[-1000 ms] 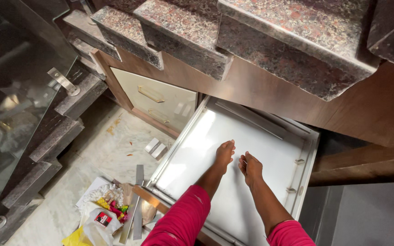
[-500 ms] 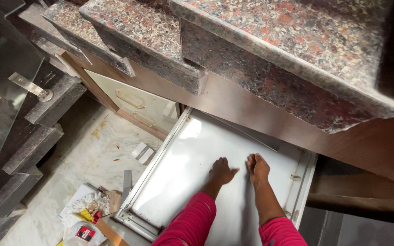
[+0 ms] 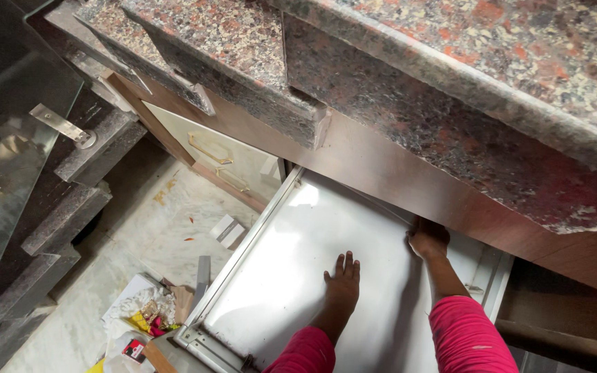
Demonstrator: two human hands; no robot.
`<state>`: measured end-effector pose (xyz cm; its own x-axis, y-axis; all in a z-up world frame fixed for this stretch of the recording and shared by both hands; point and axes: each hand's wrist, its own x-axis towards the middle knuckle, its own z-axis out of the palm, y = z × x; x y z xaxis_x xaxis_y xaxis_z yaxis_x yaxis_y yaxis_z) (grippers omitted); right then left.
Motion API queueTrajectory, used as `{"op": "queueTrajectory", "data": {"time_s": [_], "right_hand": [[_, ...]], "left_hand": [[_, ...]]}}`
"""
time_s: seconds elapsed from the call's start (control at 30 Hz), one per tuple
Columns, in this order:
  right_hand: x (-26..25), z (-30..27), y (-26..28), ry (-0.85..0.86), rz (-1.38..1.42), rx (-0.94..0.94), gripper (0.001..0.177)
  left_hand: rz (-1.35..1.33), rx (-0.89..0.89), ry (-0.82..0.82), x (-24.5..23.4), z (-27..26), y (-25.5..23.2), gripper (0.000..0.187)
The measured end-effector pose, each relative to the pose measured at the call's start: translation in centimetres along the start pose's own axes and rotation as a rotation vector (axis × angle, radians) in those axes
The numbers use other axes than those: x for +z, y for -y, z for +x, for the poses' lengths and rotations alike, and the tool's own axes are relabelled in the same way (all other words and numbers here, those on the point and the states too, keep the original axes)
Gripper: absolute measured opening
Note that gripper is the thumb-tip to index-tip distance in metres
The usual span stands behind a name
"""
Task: The person removes various items from a wooden drawer and places them onto a marble floor by hand, including a massage gun box, a mop head, a yellow plastic bag, and a stack of plastic containers.
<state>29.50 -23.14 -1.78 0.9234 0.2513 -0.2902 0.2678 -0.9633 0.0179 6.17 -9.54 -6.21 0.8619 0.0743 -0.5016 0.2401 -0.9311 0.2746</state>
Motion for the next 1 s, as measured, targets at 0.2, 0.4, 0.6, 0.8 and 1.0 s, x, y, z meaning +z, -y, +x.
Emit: {"op": "queueTrajectory", "data": {"time_s": [0.2,0.4,0.6,0.8,1.0], "right_hand": [[-0.6,-1.0,0.9,-0.029,0.033,0.018,0.058],[1.0,-2.0,-0.6,-0.007,0.183,-0.008,0.088],[4.6,-6.2,-2.7,-0.073,0.317,0.008,0.094],[5.6,-14.3,-1.4,-0.085,0.432,0.061,0.091],[4.8,-20.3,1.1,-0.056,0.5,-0.035,0.079]], "left_hand": [[0.002,-0.015,0.147,-2.9,-1.1,-0.3,0.108],[-0.054,-0.024,0.104,-2.2,-0.4,0.0,0.097],[-0.107,0.042,0.014,0.8,1.0,1.1,0.081],[-0.077,0.05,0.014,3.1,-1.4,4.3,0.082],[-0.516,0.012,0.125,-0.4,-3.3,7.4,0.087]]}}
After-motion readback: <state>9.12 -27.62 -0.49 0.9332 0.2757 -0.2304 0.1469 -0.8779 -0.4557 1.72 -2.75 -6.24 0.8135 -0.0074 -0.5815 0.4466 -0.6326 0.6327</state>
